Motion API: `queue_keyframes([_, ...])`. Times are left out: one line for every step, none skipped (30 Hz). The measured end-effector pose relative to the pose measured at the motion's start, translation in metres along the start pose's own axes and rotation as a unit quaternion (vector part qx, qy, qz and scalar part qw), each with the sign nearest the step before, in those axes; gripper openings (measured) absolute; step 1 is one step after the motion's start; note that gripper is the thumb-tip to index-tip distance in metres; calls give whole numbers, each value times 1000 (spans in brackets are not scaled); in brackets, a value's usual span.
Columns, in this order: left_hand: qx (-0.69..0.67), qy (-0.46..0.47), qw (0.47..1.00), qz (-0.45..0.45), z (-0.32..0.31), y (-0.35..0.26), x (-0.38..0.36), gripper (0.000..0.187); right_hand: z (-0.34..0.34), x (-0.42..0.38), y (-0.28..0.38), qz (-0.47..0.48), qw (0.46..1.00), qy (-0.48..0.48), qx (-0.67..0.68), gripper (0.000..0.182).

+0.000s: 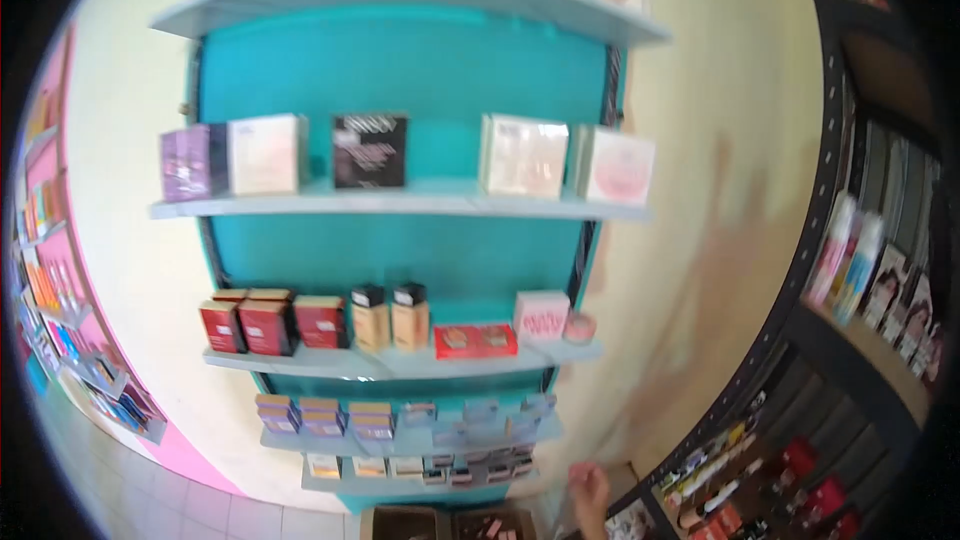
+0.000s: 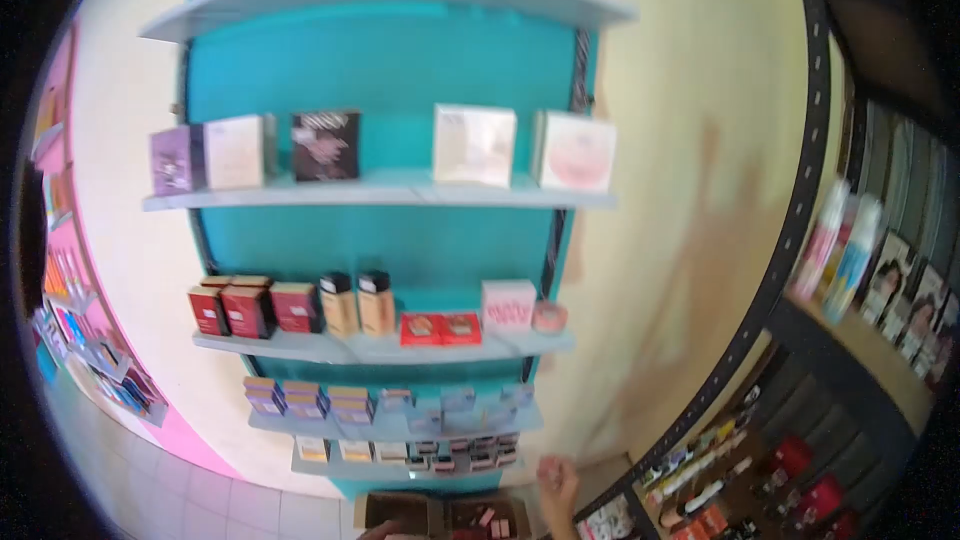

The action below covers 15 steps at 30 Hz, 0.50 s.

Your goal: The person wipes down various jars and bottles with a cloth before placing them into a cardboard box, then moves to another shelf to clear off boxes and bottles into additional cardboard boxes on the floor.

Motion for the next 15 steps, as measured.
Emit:
queue_keyframes([-4, 11, 999, 44, 31, -68, 27, 58, -26, 43, 69, 21, 1000, 9, 1, 15])
queue_keyframes([-11, 17, 998, 58, 53, -98, 41, 60, -48, 74, 129, 56, 998, 35, 11, 17])
queue_keyframes([-11, -59, 988, -143, 90, -176, 60, 51, -66, 93, 201, 143, 988, 35, -36, 18])
queue_keyframes([-21, -85, 990, -112, 128, -229, 66, 52, -84, 106, 267, 203, 978, 44, 3, 17])
queue_keyframes([17, -135, 954, -266, 164, -287, 65, 54, -98, 117, 317, 243, 968, 50, 43, 15])
queue_keyframes([95, -198, 903, -370, 200, -342, 54, 56, -109, 128, 358, 300, 951, 49, 49, 13])
queue_keyframes([115, -271, 871, -395, 236, -392, 37, 55, -119, 138, 395, 341, 935, 47, 79, 14])
queue_keyframes([67, -299, 811, -499, 266, -431, 26, 53, -129, 146, 431, 374, 924, 37, 70, 13])
queue_keyframes([109, -353, 760, -534, 291, -464, 19, 51, -139, 157, 461, 407, 907, 46, 96, 14])
queue_keyframes([95, -378, 741, -547, 313, -492, 20, 50, -144, 169, 487, 435, 897, 16, 81, 14])
queue_keyframes([79, -390, 710, -581, 332, -525, 23, 50, -149, 181, 513, 439, 895, 3, 77, 18])
queue_keyframes([124, -406, 680, -598, 345, -556, 26, 54, -150, 199, 531, 453, 889, -26, 57, 20])
queue_keyframes([148, -438, 641, -613, 358, -583, 33, 56, -148, 220, 550, 467, 882, -55, 39, 22])
queue_keyframes([173, -468, 603, -623, 368, -608, 44, 59, -146, 247, 564, 453, 888, -74, 34, 29])
queue_keyframes([194, -490, 585, -616, 380, -631, 59, 62, -143, 271, 574, 434, 896, -91, 27, 36])
Point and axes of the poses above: each hand's wrist, its own x-axis towards the middle knuckle, its own z-axis out of the back of the hand, y = z × x, the point moved 10 cm from there along x, towards the middle knuckle, and after that the axes turned 5 degrees about -y, right-handed, at the moved point
